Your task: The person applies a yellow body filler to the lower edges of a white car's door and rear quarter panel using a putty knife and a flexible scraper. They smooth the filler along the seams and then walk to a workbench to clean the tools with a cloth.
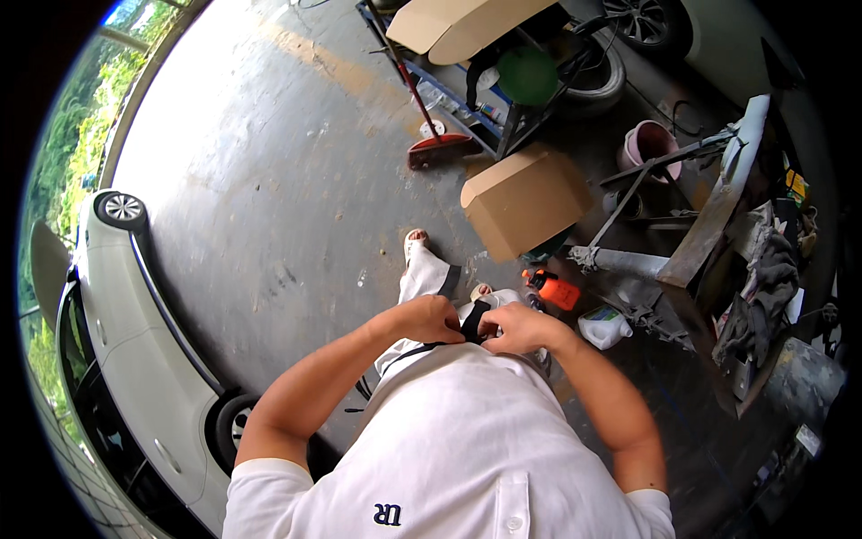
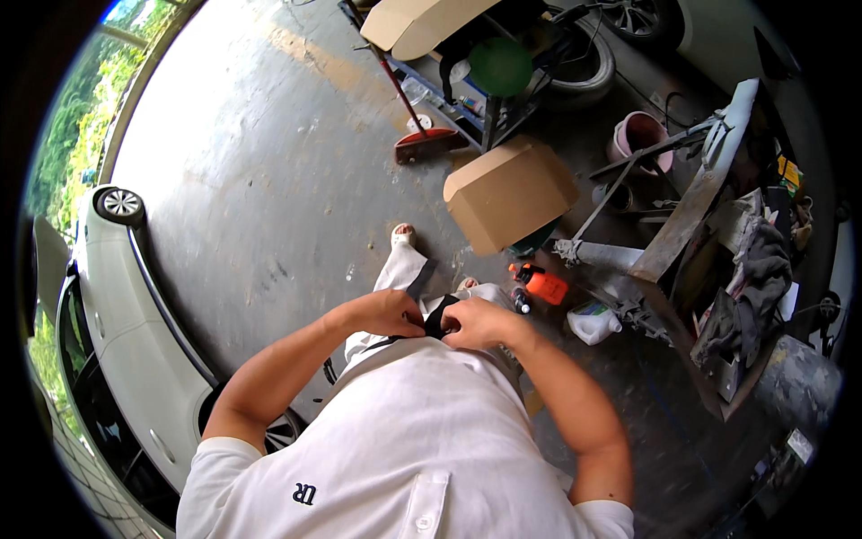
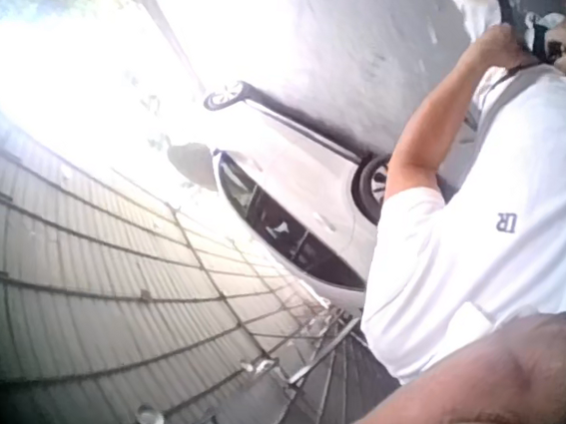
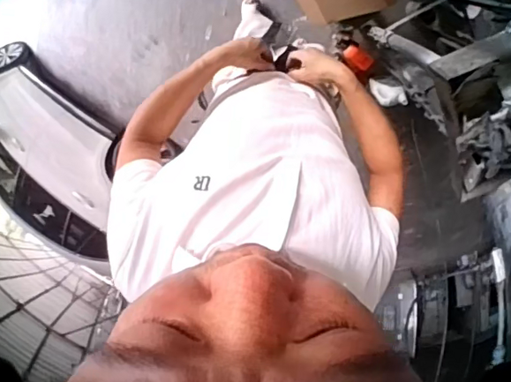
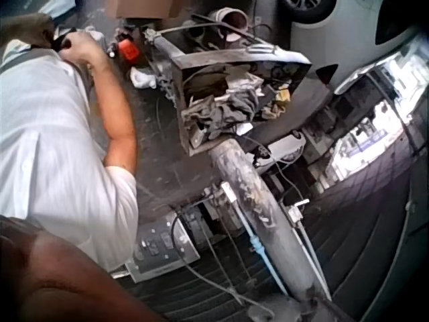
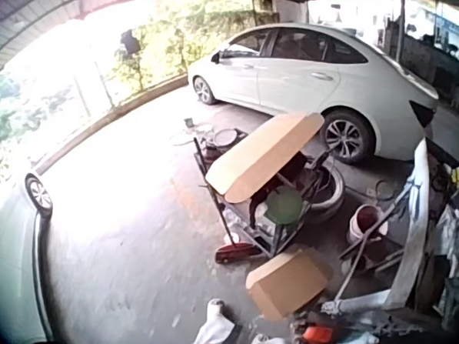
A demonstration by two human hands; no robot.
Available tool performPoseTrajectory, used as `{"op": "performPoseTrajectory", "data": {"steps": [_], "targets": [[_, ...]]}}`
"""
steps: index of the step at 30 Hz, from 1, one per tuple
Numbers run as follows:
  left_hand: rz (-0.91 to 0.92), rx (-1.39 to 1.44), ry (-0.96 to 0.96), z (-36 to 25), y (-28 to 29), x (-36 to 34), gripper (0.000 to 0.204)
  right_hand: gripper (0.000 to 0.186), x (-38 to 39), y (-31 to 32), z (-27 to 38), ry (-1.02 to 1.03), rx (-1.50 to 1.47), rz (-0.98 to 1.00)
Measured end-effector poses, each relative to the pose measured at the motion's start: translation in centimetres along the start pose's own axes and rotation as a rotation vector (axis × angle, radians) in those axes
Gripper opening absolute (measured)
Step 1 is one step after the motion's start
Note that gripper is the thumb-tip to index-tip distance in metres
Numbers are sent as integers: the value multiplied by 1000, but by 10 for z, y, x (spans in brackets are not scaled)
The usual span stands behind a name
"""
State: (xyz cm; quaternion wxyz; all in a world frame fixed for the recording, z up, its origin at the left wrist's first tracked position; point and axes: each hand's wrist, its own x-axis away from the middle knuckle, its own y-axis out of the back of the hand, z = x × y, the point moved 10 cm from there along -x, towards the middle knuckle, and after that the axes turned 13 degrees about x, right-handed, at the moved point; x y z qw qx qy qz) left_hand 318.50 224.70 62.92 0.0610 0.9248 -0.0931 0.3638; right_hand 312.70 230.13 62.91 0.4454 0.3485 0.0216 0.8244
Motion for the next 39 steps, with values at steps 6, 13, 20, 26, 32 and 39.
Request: {"op": "performPoseTrajectory", "data": {"steps": [6,13,20,26,32,39], "targets": [[288,-208,-42,18,37,-34,26,28,-33,35,7,-36,-35,-92],[583,0,293,79,111,-54,23,19,-68,104,48,-126,112,-513],[730,193,407,91,136,-46,13,17,-85,118,63,-180,46,-758],[770,97,324,119,143,-58,21,19,-95,100,70,-262,17,-832],[811,-206,18,94,118,-46,32,18,-68,69,72,-335,4,-970],[607,-286,-303,27,71,-33,36,17,8,-12,55,-483,-174,-1278]]}}
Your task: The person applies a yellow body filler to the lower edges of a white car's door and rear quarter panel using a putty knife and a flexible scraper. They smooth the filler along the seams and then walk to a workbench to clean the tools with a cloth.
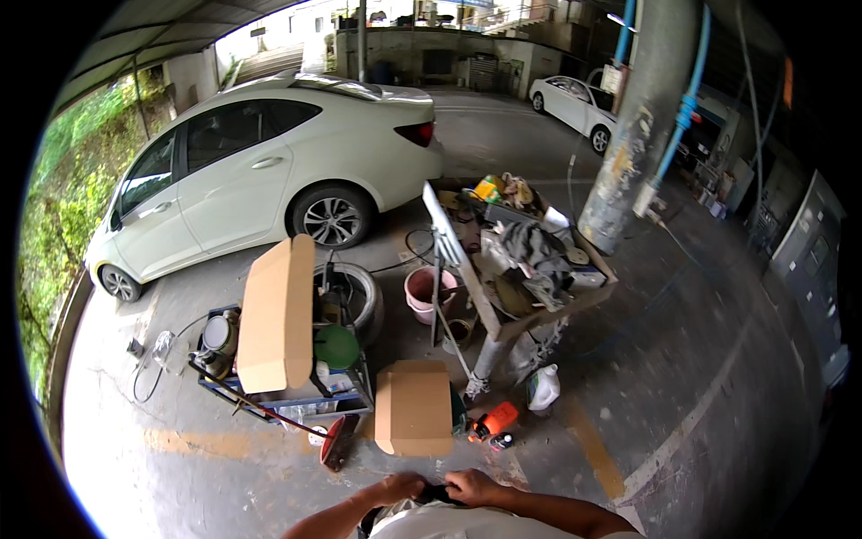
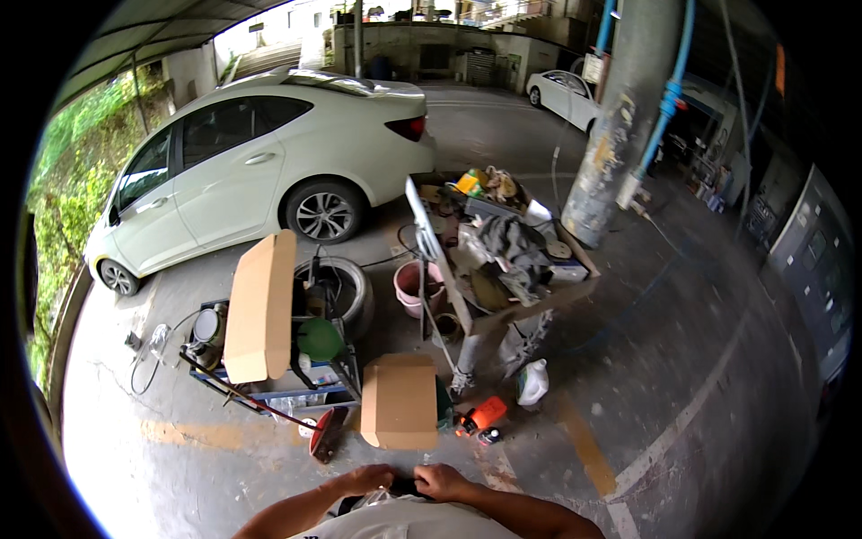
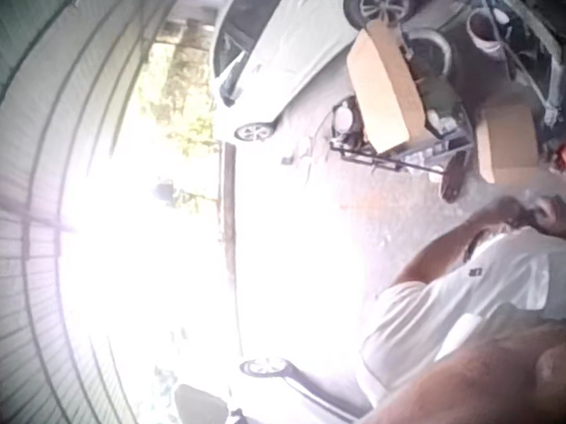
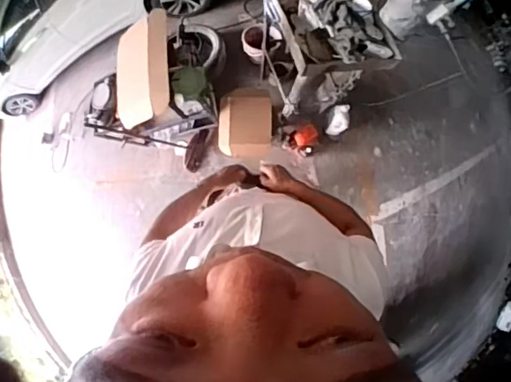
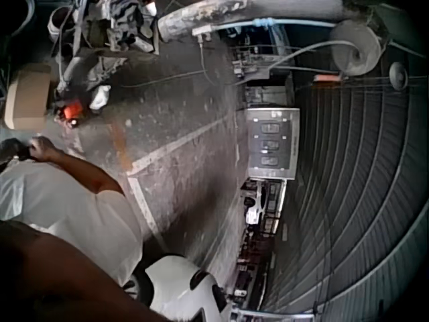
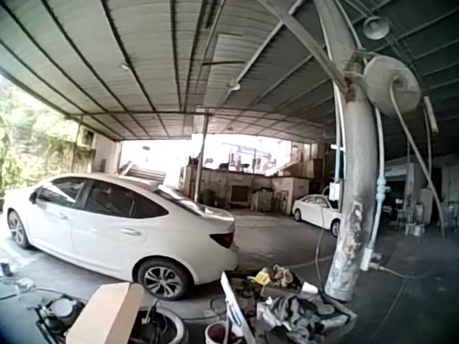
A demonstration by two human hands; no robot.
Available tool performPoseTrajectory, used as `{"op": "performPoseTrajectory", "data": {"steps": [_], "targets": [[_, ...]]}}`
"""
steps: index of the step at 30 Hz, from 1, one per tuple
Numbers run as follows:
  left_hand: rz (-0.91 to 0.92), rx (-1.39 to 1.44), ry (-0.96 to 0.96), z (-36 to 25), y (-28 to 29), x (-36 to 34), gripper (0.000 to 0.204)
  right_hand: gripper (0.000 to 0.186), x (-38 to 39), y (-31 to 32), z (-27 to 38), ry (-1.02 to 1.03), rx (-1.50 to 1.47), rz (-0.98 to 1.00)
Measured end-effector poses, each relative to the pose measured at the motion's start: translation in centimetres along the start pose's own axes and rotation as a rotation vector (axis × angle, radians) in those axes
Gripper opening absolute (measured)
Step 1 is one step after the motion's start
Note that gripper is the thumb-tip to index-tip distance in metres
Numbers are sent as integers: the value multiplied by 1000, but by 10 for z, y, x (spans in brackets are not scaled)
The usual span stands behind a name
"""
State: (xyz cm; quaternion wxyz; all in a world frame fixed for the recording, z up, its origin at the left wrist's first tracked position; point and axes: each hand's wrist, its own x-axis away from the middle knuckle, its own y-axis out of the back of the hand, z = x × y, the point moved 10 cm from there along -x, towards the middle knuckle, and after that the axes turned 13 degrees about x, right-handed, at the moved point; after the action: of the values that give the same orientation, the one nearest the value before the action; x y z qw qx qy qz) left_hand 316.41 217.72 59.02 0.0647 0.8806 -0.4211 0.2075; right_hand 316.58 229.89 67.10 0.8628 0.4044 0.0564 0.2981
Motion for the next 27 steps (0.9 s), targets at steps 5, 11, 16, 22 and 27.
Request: {"op": "performPoseTrajectory", "data": {"steps": [5,11,16,22,27], "targets": [[29,129,-67,-32,-44,-36,35,13,105,40,-43,-266,-584,-230],[462,-39,-275,-153,-204,-74,49,9,200,64,-26,-360,-1280,-102],[833,210,-385,-229,-322,-77,46,6,234,148,10,16,-875,-74],[532,-57,-770,-351,-307,-93,36,10,255,317,77,551,-528,-272],[61,271,-703,-457,-210,-108,16,27,257,486,90,149,77,-1119]]}}
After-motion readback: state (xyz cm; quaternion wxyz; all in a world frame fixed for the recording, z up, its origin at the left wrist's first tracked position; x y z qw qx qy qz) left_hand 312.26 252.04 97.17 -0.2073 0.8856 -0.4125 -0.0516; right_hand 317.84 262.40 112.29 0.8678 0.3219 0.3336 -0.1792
